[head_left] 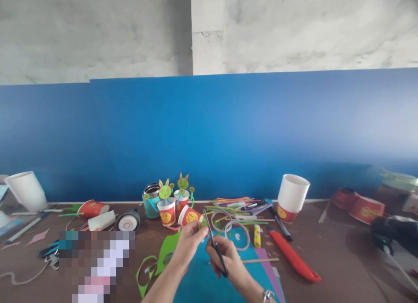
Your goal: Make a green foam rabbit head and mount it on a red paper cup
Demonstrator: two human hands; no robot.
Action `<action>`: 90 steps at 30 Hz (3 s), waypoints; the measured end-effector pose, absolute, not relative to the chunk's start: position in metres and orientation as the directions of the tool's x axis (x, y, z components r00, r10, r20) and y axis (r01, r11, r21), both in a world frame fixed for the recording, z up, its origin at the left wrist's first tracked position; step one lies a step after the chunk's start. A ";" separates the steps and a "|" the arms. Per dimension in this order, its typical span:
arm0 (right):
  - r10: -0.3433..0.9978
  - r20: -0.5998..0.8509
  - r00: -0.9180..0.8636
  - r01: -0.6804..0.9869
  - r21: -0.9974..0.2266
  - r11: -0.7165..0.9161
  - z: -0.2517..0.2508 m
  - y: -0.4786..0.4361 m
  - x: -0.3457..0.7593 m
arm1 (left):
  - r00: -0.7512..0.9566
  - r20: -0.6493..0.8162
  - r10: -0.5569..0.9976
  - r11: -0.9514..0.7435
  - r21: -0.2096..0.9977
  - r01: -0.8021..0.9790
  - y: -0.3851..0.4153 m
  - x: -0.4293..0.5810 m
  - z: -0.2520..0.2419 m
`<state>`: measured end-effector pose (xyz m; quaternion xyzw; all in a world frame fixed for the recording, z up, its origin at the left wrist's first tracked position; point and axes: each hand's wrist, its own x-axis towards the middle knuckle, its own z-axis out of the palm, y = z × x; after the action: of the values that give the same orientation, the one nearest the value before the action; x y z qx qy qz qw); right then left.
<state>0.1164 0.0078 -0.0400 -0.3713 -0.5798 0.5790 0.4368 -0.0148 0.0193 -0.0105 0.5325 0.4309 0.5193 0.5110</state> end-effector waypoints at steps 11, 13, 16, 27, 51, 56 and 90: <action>0.932 0.069 -0.357 -0.058 -0.997 0.051 -0.042 0.007 0.118 | 0.184 0.100 0.978 -0.089 0.994 -0.071 0.022 -0.022 -0.011; 0.929 0.057 -0.365 -0.045 -0.998 0.044 -0.040 0.007 0.117 | 0.194 0.101 0.976 -0.090 0.994 -0.068 0.024 -0.024 -0.012; 0.929 0.029 -0.369 -0.022 -1.000 0.022 -0.039 0.007 0.117 | 0.203 0.098 0.974 -0.087 0.994 -0.058 0.027 -0.027 -0.012; 0.932 0.034 -0.360 -0.036 -0.999 0.023 -0.033 0.006 0.118 | 0.062 0.083 0.995 -0.078 0.993 -0.085 0.026 -0.022 -0.012; 0.938 0.084 -0.336 -0.081 -0.995 0.060 -0.042 0.008 0.118 | 0.085 0.084 0.993 -0.075 0.992 -0.105 0.019 -0.018 -0.006; 0.937 0.060 -0.343 -0.061 -0.997 0.041 -0.043 0.009 0.118 | 0.068 0.083 0.994 -0.075 0.991 -0.114 0.021 -0.018 -0.007; 0.943 0.051 -0.330 -0.086 -0.996 0.023 -0.047 0.010 0.117 | 0.049 0.081 0.996 -0.073 0.985 -0.156 0.021 -0.014 -0.013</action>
<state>0.1175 0.0099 -0.0468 -0.3785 -0.5657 0.5874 0.4378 -0.0140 0.0210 -0.0125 0.4924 0.4264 0.5422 0.5308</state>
